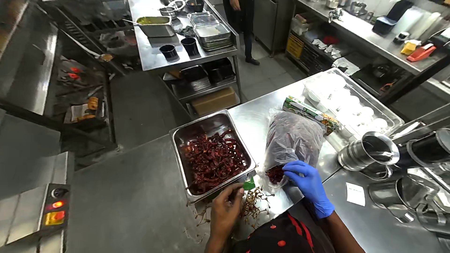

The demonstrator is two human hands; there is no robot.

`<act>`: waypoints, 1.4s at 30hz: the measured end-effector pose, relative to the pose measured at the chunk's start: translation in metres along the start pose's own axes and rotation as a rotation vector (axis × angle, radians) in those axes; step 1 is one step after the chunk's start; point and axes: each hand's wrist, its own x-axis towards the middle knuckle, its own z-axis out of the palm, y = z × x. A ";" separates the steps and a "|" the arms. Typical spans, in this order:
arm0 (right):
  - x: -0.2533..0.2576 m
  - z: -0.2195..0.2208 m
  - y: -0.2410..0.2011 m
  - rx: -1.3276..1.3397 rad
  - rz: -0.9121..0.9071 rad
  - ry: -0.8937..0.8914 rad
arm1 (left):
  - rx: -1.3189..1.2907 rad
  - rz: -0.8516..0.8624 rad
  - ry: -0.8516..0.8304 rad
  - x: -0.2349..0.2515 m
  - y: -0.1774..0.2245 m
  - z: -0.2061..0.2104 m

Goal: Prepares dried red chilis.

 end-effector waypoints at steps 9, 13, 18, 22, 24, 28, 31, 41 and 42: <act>-0.004 -0.016 -0.078 0.518 0.240 0.231 | 0.051 0.417 -0.104 0.004 0.051 0.027; -0.007 0.003 -0.100 0.768 0.386 0.104 | 0.062 0.502 -0.155 0.013 0.058 0.027; -0.014 0.027 -0.113 0.773 0.423 0.009 | -0.535 0.091 -0.334 0.012 0.057 0.010; -0.027 0.029 -0.115 0.427 0.414 -0.151 | -0.907 -0.215 -0.244 0.007 0.052 -0.006; -0.036 0.037 -0.118 0.330 0.411 -0.296 | -0.939 -0.250 -0.175 0.004 0.050 -0.012; -0.056 0.067 -0.132 0.386 0.459 -0.312 | -0.896 -0.194 -0.096 -0.005 0.052 -0.015; -0.062 0.082 -0.139 0.384 0.405 -0.183 | -0.871 -0.106 -0.049 -0.013 0.054 -0.015; -0.071 0.101 -0.130 -0.007 0.011 -0.232 | -0.741 0.038 -0.181 -0.028 0.044 -0.046; -0.070 0.105 -0.133 -0.023 -0.019 -0.215 | -0.746 0.052 -0.186 -0.028 0.040 -0.049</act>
